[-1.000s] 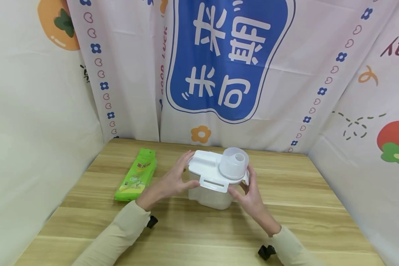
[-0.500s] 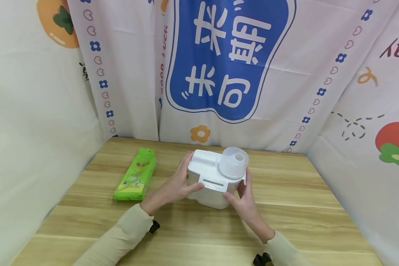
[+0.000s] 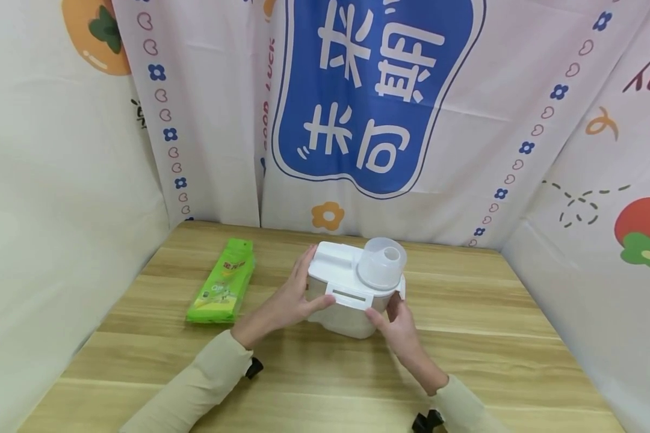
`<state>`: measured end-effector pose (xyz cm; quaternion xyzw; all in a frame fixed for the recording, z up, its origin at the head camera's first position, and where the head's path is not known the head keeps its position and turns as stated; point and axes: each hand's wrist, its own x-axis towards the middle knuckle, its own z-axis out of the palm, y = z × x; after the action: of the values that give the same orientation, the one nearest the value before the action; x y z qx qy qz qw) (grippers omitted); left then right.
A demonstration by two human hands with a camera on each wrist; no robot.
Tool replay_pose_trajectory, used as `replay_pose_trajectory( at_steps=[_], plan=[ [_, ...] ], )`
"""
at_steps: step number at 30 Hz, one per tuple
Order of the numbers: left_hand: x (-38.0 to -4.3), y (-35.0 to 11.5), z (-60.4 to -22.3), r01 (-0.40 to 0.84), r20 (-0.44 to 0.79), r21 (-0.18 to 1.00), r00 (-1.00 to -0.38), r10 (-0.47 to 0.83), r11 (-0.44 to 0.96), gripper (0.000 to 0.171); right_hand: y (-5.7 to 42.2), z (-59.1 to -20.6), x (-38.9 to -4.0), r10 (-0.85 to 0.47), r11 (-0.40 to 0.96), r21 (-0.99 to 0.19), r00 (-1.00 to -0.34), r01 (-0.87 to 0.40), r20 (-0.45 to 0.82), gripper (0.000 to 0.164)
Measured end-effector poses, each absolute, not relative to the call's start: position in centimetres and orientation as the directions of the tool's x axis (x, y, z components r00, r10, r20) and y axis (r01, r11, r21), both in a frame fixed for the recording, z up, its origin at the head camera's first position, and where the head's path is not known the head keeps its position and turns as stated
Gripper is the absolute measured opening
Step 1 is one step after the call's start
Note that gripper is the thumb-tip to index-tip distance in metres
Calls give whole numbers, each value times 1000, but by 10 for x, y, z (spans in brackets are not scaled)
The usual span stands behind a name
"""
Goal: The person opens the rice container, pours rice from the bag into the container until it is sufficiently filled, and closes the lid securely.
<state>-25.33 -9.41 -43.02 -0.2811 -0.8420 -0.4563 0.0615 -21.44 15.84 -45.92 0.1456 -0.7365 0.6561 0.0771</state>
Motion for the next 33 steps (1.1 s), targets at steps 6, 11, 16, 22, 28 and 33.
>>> replay_pose_trajectory(
  at_steps=[6, 11, 16, 22, 28, 33],
  plan=[
    [-254, -93, -431, 529, 368, 736, -836, 407, 422, 106, 157, -457, -217, -111, 132, -930, -938, -342, 329, 71],
    [-253, -92, -432, 502, 345, 775, -845, 409, 384, 104, 158, -456, -218, -129, 162, -924, -936, -345, 327, 69],
    [-250, -91, -433, 505, 354, 766, -848, 395, 398, 104, 160, -454, -220, -159, 205, -912, -932, -355, 327, 64],
    [-247, -89, -436, 479, 338, 763, -868, 364, 433, 104, 161, -452, -221, -165, 255, -901, -934, -352, 318, 61],
    [-246, -87, -437, 488, 352, 751, -866, 356, 445, 103, 161, -451, -221, -153, 286, -892, -935, -351, 318, 60],
    [-245, -86, -435, 489, 350, 751, -865, 361, 444, 104, 160, -451, -222, -138, 283, -897, -940, -339, 312, 60]
  ],
)
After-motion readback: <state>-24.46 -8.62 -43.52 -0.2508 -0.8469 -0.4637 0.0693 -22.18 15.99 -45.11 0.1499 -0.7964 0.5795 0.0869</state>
